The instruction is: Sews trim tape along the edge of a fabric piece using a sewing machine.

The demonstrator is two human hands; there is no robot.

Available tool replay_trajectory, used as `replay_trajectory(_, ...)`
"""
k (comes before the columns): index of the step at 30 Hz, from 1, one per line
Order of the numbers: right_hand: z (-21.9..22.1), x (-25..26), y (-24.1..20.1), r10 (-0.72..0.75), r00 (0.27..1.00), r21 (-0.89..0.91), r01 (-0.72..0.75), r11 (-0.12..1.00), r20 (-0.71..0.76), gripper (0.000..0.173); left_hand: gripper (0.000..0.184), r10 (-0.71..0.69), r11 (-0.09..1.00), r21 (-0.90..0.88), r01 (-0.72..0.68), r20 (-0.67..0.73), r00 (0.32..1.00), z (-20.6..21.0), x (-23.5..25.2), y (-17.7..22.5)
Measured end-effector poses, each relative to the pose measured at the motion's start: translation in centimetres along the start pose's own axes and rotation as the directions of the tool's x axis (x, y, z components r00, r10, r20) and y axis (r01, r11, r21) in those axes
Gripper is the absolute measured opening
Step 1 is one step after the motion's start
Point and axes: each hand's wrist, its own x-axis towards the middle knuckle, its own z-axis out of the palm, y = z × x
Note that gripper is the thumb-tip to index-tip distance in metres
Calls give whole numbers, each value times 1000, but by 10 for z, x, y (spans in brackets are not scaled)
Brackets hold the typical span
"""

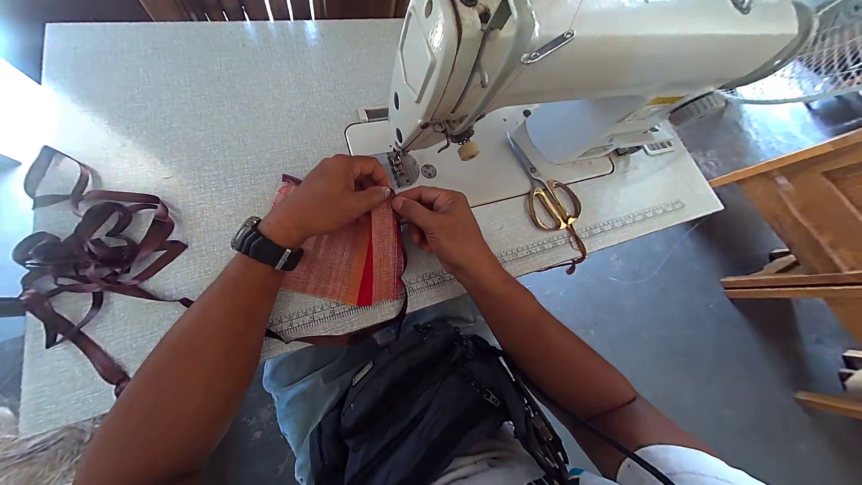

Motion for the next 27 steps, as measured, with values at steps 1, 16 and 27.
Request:
replay_trajectory(1, 0, 1, 0, 2, 1000, -4, -2, 1000, 1, 16, 11, 2, 1000, 2, -2, 0, 1000, 0, 0, 0)
replay_trajectory(16, 1, -6, 0, 1, 1000, -79, -1, 997, 1, 13, 20, -11, 1000, -22, 11, 4, 1000, -1, -1, 0)
replay_trajectory(27, 2, -6, 1, -22, 1000, -88, 22, 996, -1, 14, 11, -19, 1000, -16, 20, 49, 999, -4, -2, 0)
